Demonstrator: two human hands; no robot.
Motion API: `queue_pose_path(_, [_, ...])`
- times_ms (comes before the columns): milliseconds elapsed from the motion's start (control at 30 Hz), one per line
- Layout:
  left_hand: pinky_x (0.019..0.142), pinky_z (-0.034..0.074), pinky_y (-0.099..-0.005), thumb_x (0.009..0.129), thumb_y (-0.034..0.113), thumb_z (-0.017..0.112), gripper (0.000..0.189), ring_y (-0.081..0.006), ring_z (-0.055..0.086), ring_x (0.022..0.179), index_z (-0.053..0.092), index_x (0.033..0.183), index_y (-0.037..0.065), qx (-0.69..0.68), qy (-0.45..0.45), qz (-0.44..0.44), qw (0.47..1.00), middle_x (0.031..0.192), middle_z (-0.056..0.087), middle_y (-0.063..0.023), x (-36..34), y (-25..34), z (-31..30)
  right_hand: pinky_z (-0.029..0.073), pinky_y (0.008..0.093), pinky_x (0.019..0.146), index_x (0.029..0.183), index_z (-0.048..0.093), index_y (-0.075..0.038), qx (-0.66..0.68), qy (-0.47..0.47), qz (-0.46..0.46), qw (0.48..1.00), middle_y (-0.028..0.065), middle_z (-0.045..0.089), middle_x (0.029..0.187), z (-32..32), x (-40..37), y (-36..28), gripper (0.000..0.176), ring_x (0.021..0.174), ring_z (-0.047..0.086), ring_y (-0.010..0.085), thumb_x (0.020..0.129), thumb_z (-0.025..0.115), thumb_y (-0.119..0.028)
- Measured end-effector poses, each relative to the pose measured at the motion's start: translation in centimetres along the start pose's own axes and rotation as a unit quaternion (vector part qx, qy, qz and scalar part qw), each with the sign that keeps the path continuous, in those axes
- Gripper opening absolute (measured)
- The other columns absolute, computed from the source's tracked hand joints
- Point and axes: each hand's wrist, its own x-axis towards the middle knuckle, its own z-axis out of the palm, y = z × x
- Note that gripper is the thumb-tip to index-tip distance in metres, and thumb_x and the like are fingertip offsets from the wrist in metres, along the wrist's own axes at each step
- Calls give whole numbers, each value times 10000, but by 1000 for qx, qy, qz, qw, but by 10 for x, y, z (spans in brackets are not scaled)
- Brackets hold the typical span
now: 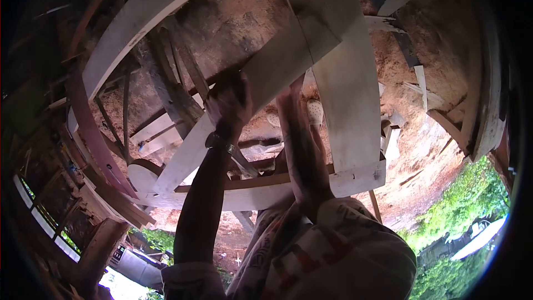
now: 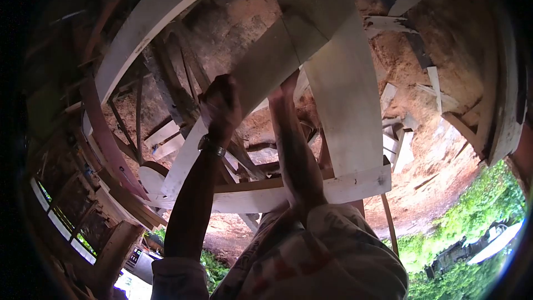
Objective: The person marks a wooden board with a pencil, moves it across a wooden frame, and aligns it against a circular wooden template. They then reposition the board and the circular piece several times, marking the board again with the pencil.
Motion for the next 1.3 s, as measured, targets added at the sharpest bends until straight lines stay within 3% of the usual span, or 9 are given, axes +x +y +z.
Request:
queue_pose_path(133, [684, 502, -472, 1016, 322, 425, 315, -412, 636, 824, 606, 935, 77, -24, 17, 4, 1000, 901, 651, -171, -1, -4, 4, 531, 425, 951, 1265, 586, -12, -162, -39, -93, 982, 152, 649, 1220, -6, 2, -1, 387, 1101, 628, 317, 1035, 435, -284])
queue_pose_path(400, [689, 502, -456, 1022, 333, 405, 348, -395, 646, 825, 612, 936, 67, -51, 38, 26, 998, 891, 656, -170, 1, 7, 0, 527, 389, 947, 1301, 548, -1, 32, 96, -82, 992, 158, 598, 1304, 46, -23, 18, 459, 1141, 604, 282, 1064, 381, -357])
queue_pose_path(600, [688, 503, -439, 1020, 348, 429, 377, -399, 647, 824, 633, 932, 44, -98, 39, 24, 994, 883, 662, -188, 0, 6, 1, 526, 416, 952, 1275, 576, -65, -174, 118, -77, 975, 115, 635, 1215, 17, 8, 8, 455, 1131, 612, 268, 1038, 406, -414])
queue_pose_path(667, [687, 502, -436, 1018, 352, 438, 388, -401, 647, 823, 641, 929, 33, -98, 39, 10, 994, 883, 665, -197, 1, 12, -3, 533, 405, 936, 1268, 579, -77, -134, -3, -34, 990, 114, 638, 1185, 16, 13, 6, 454, 1106, 616, 256, 1039, 405, -428])
queue_pose_path(800, [685, 499, -445, 1016, 358, 448, 399, -397, 655, 825, 651, 937, 23, -93, 31, 9, 995, 896, 671, -204, -1, 13, -6, 555, 395, 883, 1257, 581, -88, -82, 63, -43, 994, 115, 643, 1149, 42, 12, 15, 453, 1056, 629, 245, 1034, 416, -445])
queue_pose_path(900, [678, 496, -443, 1016, 355, 450, 395, -391, 659, 816, 650, 934, 24, -92, 37, 16, 995, 893, 672, -201, 0, 12, -5, 557, 407, 891, 1263, 581, -78, -383, 66, -199, 900, 129, 647, 1153, 7, 2, 11, 452, 1053, 637, 261, 1032, 416, -431])
queue_pose_path(1100, [658, 491, -423, 1015, 323, 460, 374, -378, 647, 767, 634, 910, 9, -90, 40, 30, 995, 846, 659, -197, -1, 1, 6, 573, 414, 880, 1268, 583, -57, -118, -12, -57, 991, 131, 650, 1178, 5, 6, 3, 450, 1073, 641, 270, 1043, 399, -400])
queue_pose_path(1167, [656, 491, -420, 1014, 312, 464, 369, -376, 640, 751, 627, 899, 1, -94, 33, 23, 995, 832, 653, -197, 0, 3, 4, 575, 417, 873, 1269, 582, -56, -110, -76, -33, 991, 124, 653, 1174, 2, 15, 0, 454, 1076, 640, 270, 1045, 394, -404])
queue_pose_path(1300, [658, 490, -419, 1011, 321, 468, 378, -380, 633, 742, 627, 897, -2, -149, 50, 34, 987, 829, 651, -204, 0, 6, 3, 569, 407, 884, 1256, 584, -52, -253, 4, -87, 964, 121, 657, 1169, 17, 12, 0, 435, 1081, 637, 268, 1044, 414, -392])
